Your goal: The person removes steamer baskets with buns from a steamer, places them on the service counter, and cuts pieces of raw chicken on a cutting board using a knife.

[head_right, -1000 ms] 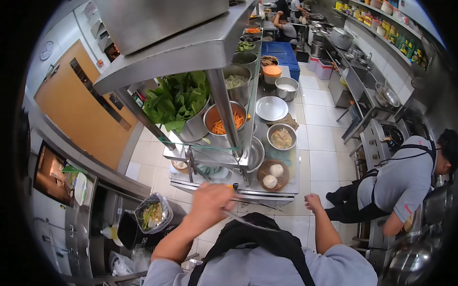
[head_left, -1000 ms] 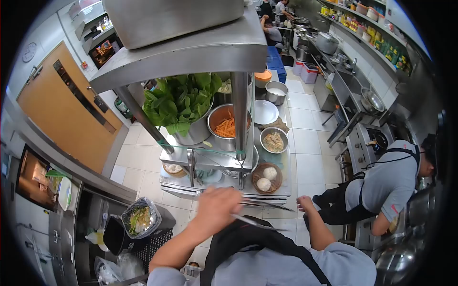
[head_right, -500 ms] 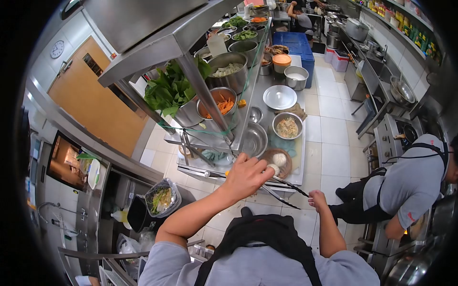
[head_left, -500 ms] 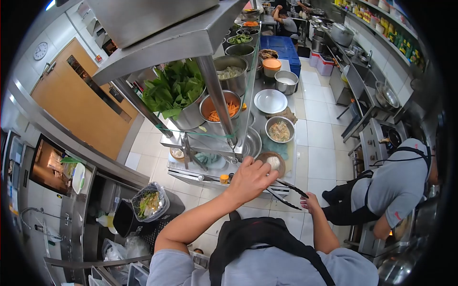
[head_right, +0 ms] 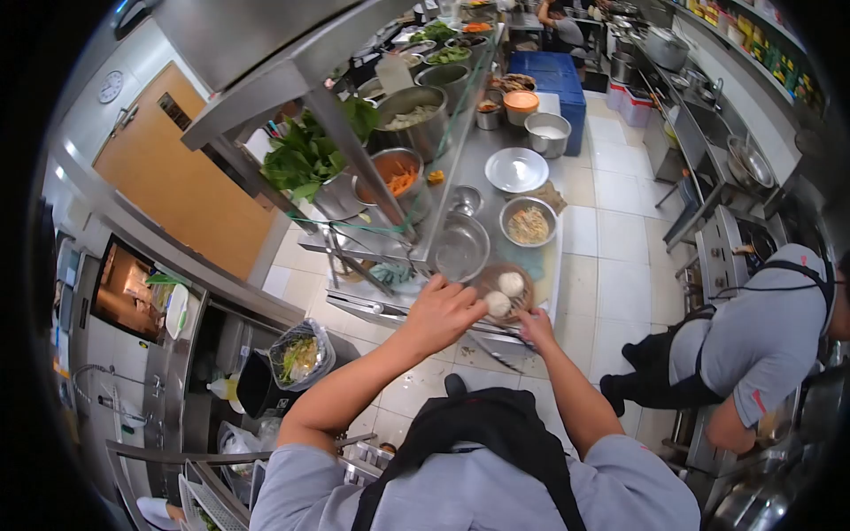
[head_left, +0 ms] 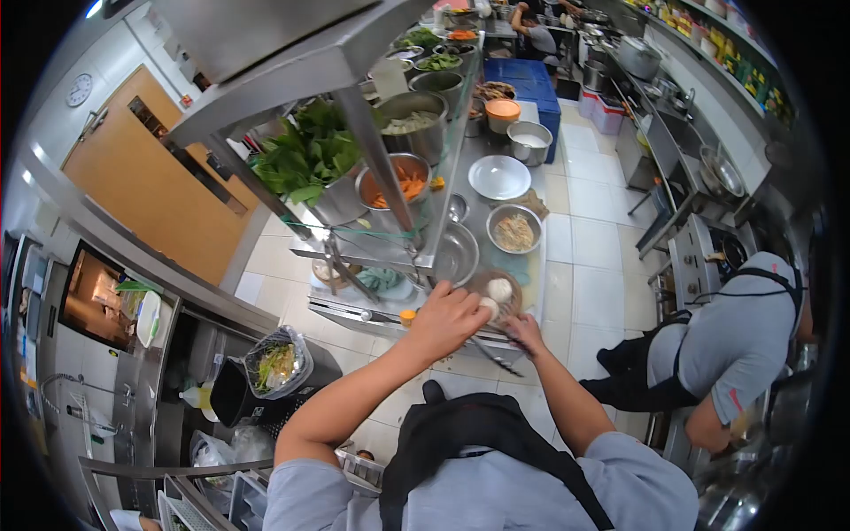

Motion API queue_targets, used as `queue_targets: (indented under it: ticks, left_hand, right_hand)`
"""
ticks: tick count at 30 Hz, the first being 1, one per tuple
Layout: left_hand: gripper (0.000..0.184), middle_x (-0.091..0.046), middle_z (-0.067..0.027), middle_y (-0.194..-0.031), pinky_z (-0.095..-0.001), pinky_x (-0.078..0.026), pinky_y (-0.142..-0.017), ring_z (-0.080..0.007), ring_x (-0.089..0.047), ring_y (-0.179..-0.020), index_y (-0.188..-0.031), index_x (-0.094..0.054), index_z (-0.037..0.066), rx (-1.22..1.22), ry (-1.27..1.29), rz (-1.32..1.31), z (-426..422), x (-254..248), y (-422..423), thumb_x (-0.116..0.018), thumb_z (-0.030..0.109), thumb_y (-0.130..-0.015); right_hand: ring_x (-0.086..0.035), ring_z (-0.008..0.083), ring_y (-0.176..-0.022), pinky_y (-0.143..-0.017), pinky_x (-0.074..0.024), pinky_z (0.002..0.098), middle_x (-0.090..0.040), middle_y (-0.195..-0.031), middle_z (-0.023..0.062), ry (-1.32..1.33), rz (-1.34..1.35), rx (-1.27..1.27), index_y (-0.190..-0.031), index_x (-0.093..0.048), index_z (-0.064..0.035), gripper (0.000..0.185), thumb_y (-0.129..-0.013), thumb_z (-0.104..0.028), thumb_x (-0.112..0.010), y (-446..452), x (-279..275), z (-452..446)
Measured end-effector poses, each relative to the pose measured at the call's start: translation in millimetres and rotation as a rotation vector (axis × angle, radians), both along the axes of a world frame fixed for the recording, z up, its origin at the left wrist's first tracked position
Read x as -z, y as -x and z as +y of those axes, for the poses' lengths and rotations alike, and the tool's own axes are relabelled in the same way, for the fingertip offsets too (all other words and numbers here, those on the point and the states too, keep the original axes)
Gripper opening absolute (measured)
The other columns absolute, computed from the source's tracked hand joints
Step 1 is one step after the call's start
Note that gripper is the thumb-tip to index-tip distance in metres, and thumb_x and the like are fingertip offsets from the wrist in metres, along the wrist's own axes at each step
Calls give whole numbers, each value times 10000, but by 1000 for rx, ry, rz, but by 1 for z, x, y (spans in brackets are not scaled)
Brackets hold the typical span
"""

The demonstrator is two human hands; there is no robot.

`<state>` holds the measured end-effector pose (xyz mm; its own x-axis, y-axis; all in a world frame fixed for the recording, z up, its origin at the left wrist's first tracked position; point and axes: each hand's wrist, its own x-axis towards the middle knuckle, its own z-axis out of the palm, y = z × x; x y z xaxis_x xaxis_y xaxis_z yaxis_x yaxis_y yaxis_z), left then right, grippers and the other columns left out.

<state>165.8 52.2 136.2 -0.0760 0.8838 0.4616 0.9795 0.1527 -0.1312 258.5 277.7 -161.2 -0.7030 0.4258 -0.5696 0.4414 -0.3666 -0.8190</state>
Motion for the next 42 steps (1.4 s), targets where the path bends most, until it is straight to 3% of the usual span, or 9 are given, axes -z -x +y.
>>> queue_targets:
  ticks: [8,15,17,21,24,27,33,37,42]
  left_hand:
    - [147,-612,-83,-1016,-483,-360,-1145,-268,-589,-1098,-1005,-633,118,-212,410,296,-44,28,7,-596,188,-881]
    - [349,-643,-147,-1218,-504,-399,-1129,-347,-561,-1285,-1226,-655,82,-137,327,-46,-42,77,-13,-633,227,-909]
    - [440,-630,-205,-1257,-462,-478,-1058,-401,-582,-1269,-1292,-627,34,-241,344,-736,-39,102,-26,-676,276,-928]
    - [691,-604,-237,-1331,-405,-496,-1029,-395,-601,-1244,-1447,-498,-9,-495,-20,-1030,-43,223,-44,-695,432,-953]
    - [1010,-583,-210,-1401,-391,-549,-922,-277,-614,-1219,-1580,-330,-2,-611,-158,-1969,-55,266,-45,-707,641,-899]
    - [894,-630,-165,-1340,-405,-583,-893,-243,-646,-1169,-1576,-360,49,-442,-217,-2313,-89,293,-49,-739,531,-924]
    - [761,-663,-153,-1273,-404,-611,-878,-226,-696,-1066,-1528,-422,52,-518,-112,-2305,-172,280,-47,-741,416,-941]
    - [669,-697,-140,-1226,-404,-605,-884,-239,-711,-1047,-1474,-480,60,-604,-318,-2403,-245,312,-32,-727,357,-928]
    - [578,-701,-120,-1249,-404,-604,-867,-248,-727,-1043,-1424,-537,70,-681,-479,-2502,-362,332,5,-679,346,-937]
  right_hand:
    - [-608,164,-674,-562,-561,305,-606,-908,78,30,-39,101,-1180,-517,-36,519,-818,-303,-776,18,12,2]
    - [-666,234,-729,-636,-613,381,-618,-925,118,116,-41,113,-1231,-472,-12,469,-866,-217,-685,12,-22,6]
    - [-697,268,-785,-657,-627,406,-644,-1015,155,148,-28,8,-1258,-446,-8,484,-871,-196,-668,-7,-38,13]
    - [-724,297,-827,-705,-645,435,-646,-1129,191,71,-78,-123,-1303,-429,0,523,-862,-150,-668,-47,-60,16]
    - [-744,319,-843,-715,-651,440,-668,-1101,196,47,-138,-239,-1354,-410,8,567,-860,-88,-672,-70,-52,0]
    - [-751,334,-788,-696,-657,452,-667,-1108,217,119,-206,-295,-1375,-402,1,589,-862,-75,-682,-81,-44,-33]
    - [-740,322,-763,-682,-641,414,-668,-1087,220,197,-259,-468,-1397,-412,-27,574,-892,-77,-679,-58,-24,-90]
    - [-738,272,-889,-775,-617,355,-703,-1081,194,224,-171,-653,-1482,-415,-18,651,-929,-173,-721,-21,-17,-132]
    - [-698,170,-931,-823,-564,302,-705,-992,91,-150,-51,-948,-1367,-591,-31,516,-940,-281,-739,26,11,-169]
